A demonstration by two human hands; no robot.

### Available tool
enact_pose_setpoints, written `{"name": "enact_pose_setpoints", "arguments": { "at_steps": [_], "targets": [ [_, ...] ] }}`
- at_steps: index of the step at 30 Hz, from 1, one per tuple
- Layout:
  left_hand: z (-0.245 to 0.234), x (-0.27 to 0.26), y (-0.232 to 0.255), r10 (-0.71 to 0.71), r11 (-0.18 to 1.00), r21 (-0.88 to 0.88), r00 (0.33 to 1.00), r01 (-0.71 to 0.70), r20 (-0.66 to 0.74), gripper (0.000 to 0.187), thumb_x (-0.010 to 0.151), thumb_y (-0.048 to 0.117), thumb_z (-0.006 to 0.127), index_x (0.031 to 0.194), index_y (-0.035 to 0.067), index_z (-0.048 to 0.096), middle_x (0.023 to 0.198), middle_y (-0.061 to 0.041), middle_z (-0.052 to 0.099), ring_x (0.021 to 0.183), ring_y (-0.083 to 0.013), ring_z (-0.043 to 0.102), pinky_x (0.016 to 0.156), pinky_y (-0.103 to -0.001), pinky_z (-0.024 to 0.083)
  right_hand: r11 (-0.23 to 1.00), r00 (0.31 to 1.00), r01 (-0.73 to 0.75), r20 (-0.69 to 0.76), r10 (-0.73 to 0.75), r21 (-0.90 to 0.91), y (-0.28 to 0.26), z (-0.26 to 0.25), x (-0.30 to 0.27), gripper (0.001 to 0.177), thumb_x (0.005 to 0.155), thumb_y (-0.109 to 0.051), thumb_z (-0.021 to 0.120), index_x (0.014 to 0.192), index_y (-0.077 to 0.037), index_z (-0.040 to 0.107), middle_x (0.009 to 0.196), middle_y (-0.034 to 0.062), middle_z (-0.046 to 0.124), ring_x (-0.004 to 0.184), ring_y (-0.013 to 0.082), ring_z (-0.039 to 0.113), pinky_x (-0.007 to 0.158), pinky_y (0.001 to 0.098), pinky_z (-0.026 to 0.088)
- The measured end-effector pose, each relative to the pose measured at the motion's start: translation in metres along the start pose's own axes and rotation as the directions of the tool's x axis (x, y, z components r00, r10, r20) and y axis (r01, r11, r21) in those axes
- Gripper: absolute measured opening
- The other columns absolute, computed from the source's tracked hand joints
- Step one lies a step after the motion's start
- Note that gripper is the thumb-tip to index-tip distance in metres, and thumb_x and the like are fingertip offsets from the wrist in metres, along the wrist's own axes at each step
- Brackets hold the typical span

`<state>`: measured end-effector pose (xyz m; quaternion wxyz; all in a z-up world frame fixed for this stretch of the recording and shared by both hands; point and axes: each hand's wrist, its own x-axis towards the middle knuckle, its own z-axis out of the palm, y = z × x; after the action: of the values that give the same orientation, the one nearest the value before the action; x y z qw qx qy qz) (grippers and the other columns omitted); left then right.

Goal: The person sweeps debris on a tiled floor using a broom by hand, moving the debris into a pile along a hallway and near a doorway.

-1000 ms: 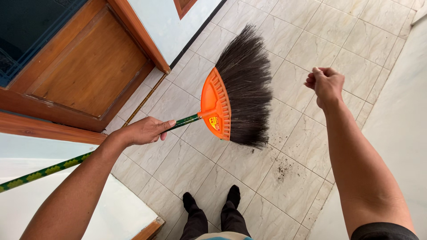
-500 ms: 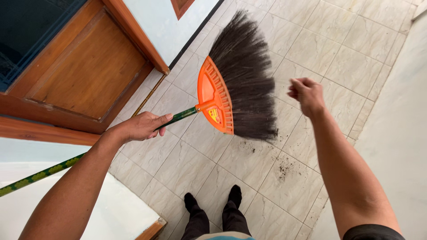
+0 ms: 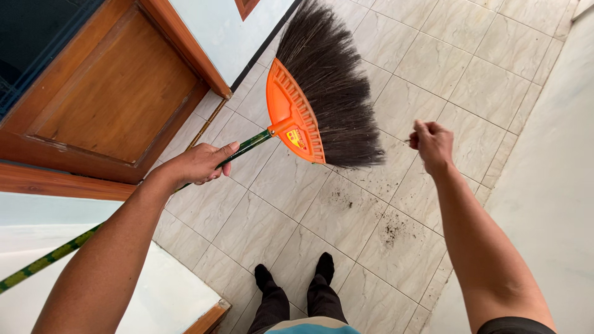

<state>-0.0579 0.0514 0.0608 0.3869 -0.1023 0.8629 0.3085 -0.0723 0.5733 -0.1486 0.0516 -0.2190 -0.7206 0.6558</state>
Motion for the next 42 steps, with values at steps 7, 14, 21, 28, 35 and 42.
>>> {"name": "enact_pose_setpoints", "arguments": {
  "at_steps": [7,14,21,28,35,42],
  "targets": [
    [0.006,0.008,0.003,0.019,1.0,-0.014,1.0,-0.019,0.004,0.078,0.086,0.081,0.046,0.071,0.006,0.064,0.048,0.002,0.04,0.041,-0.0102,0.035,0.04,-0.028,0.026,0.983,0.898,-0.157,0.4,0.184,-0.099,-0.031,0.019,-0.045,0.029,0.096,-0.029,0.066,0.123,-0.017,0.062,0.105,0.0025,0.071,0.089,0.0103,0.073,0.081,0.0287,0.064],
    [0.011,0.008,-0.009,-0.012,0.999,-0.034,1.0,0.011,-0.007,0.078,0.087,0.081,0.045,0.072,0.006,0.064,0.049,0.002,0.04,0.043,-0.0107,0.034,0.041,-0.028,0.026,0.889,0.968,-0.041,0.202,0.148,-0.455,-0.027,0.01,-0.021,0.024,0.099,-0.023,0.066,0.109,-0.002,0.072,0.096,0.0155,0.075,0.077,0.019,0.07,0.07,0.0316,0.064],
    [0.021,0.011,-0.015,-0.028,0.996,-0.084,1.0,0.027,-0.008,0.077,0.089,0.079,0.044,0.075,0.006,0.063,0.05,0.003,0.041,0.043,-0.0107,0.035,0.042,-0.028,0.028,0.871,0.997,0.038,0.077,-0.001,-0.49,-0.039,0.007,-0.023,0.052,0.109,-0.043,0.059,0.11,0.008,0.073,0.118,0.0214,0.076,0.108,0.0218,0.075,0.083,0.036,0.064],
    [0.036,0.014,-0.007,0.01,0.99,-0.139,1.0,-0.006,0.027,0.076,0.091,0.078,0.042,0.075,0.007,0.062,0.05,0.005,0.039,0.043,-0.0096,0.035,0.042,-0.027,0.029,0.874,0.897,-0.416,0.268,0.351,0.251,-0.04,0.083,-0.071,0.074,0.083,-0.018,0.077,0.143,-0.007,0.034,0.137,0.0231,0.058,0.114,0.0313,0.069,0.086,0.0359,0.062],
    [0.046,0.017,-0.008,0.047,0.976,-0.216,0.998,-0.036,0.042,0.074,0.091,0.077,0.044,0.075,0.006,0.061,0.052,0.004,0.042,0.044,-0.0096,0.035,0.041,-0.027,0.028,0.999,0.998,-0.047,0.029,0.046,0.005,-0.004,0.065,-0.031,0.017,0.1,-0.017,0.07,0.101,0.0,0.072,0.09,0.0132,0.074,0.066,0.0131,0.066,0.057,0.0295,0.059],
    [0.052,0.023,0.007,0.1,0.953,-0.292,0.994,-0.081,0.049,0.071,0.094,0.074,0.042,0.074,0.008,0.058,0.052,0.005,0.04,0.044,-0.0084,0.034,0.041,-0.026,0.028,0.965,0.934,0.003,-0.344,0.09,0.261,0.017,0.005,0.011,0.016,0.101,-0.012,0.067,0.097,0.004,0.065,0.079,0.012,0.071,0.061,0.0182,0.073,0.054,0.0317,0.068]
  ]
}}
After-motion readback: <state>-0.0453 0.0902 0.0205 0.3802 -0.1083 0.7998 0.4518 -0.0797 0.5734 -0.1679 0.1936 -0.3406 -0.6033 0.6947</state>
